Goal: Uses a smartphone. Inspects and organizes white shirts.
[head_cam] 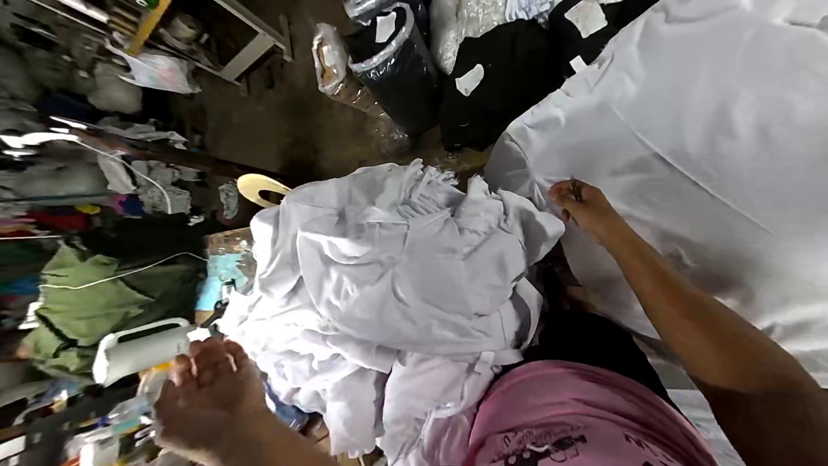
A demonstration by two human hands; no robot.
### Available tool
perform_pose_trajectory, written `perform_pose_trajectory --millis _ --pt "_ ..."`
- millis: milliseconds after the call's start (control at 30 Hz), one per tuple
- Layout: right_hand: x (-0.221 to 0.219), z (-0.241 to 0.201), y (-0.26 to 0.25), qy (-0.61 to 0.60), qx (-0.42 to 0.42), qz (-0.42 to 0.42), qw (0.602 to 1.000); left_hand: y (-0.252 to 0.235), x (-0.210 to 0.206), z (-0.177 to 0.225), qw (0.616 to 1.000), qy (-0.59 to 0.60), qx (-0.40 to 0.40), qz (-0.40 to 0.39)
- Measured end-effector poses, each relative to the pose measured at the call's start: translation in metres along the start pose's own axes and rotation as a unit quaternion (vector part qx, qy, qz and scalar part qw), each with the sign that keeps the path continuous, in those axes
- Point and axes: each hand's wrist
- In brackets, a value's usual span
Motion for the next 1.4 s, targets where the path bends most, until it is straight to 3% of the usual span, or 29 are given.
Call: perform_pose_trajectory --millis 67,133,200,267,400,533,633,700,733,800,833,900,933,967,1033,1100,1233,1267,1300,1400 --pt "-0.009 0.043 -0.026 -0.027 -0.104 0.005 0.994 0.027 -0.017 -0.003 0.993 -0.094 -0.069 0.001" --pt "-0.019 0.072 -0.039 -0.065 -0.184 -0.032 0.98 0.05 -0.026 -0.014 0.966 -0.192 -0.119 -0.128" --pt "-0.03 0.074 -0.038 -0.11 -0.195 -0.051 0.973 0.063 -0.032 -0.025 0.898 -0.287 -0.202 -0.266" --pt "-0.031 0.06 -0.028 -0.139 -0.161 -0.038 0.976 0.071 -0.041 -0.034 0.835 -0.346 -0.264 -0.336" --pt "-0.02 0.046 -0.01 -0.072 -0.065 0.029 0.995 0.077 -0.063 -0.06 0.799 -0.361 -0.257 -0.406" --pt "-0.02 0.08 -0.024 -0.065 -0.206 -0.009 0.976 0.103 -0.097 -0.083 0.776 -0.349 -0.225 -0.475" --pt "-0.024 0.076 -0.022 -0.196 -0.244 -0.002 0.95 0.126 -0.114 -0.091 0.774 -0.302 -0.19 -0.522" --pt "-0.023 0.051 -0.001 -0.253 -0.172 0.069 0.95 0.129 -0.117 -0.095 0.776 -0.287 -0.154 -0.54" --pt "-0.022 0.032 0.021 -0.234 -0.1 0.057 0.965 0.127 -0.117 -0.098 0.78 -0.288 -0.127 -0.541" --pt "-0.02 -0.011 0.083 -0.121 0.039 -0.102 0.987 0.12 -0.115 -0.106 0.798 -0.296 -0.043 -0.524" --pt "-0.025 -0.028 0.115 -0.038 0.114 -0.227 0.967 0.117 -0.115 -0.11 0.812 -0.3 0.005 -0.5" --pt "-0.047 -0.036 0.149 0.103 0.289 -0.424 0.852 0.114 -0.119 -0.117 0.846 -0.297 0.072 -0.437" --pt "-0.057 -0.032 0.155 0.15 0.337 -0.458 0.809 0.114 -0.123 -0.118 0.857 -0.295 0.082 -0.415" --pt "-0.063 -0.029 0.154 0.178 0.338 -0.476 0.792 0.115 -0.125 -0.117 0.86 -0.298 0.077 -0.407" --pt "-0.059 -0.029 0.144 0.19 0.307 -0.46 0.811 0.118 -0.129 -0.116 0.841 -0.328 0.02 -0.429" --pt "-0.051 -0.032 0.133 0.187 0.279 -0.399 0.853 0.125 -0.131 -0.12 0.794 -0.388 -0.069 -0.463" --pt "-0.045 -0.04 0.111 0.27 0.189 -0.268 0.905 0.152 -0.14 -0.141 0.619 -0.565 -0.131 -0.53" --pt "-0.047 -0.04 0.106 0.277 0.172 -0.251 0.911 0.156 -0.136 -0.153 0.59 -0.586 -0.155 -0.533" --pt "-0.049 -0.04 0.101 0.276 0.166 -0.237 0.916 0.157 -0.128 -0.163 0.586 -0.587 -0.204 -0.521" --pt "-0.057 -0.038 0.096 0.274 0.202 -0.161 0.926 0.155 -0.117 -0.164 0.655 -0.51 -0.296 -0.472"
Point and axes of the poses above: each hand's wrist, its own y-axis away from the middle knuckle, its own x-axis out of the back of the hand, z = x × y, and after that the axes turned 4 degrees about y, right-handed
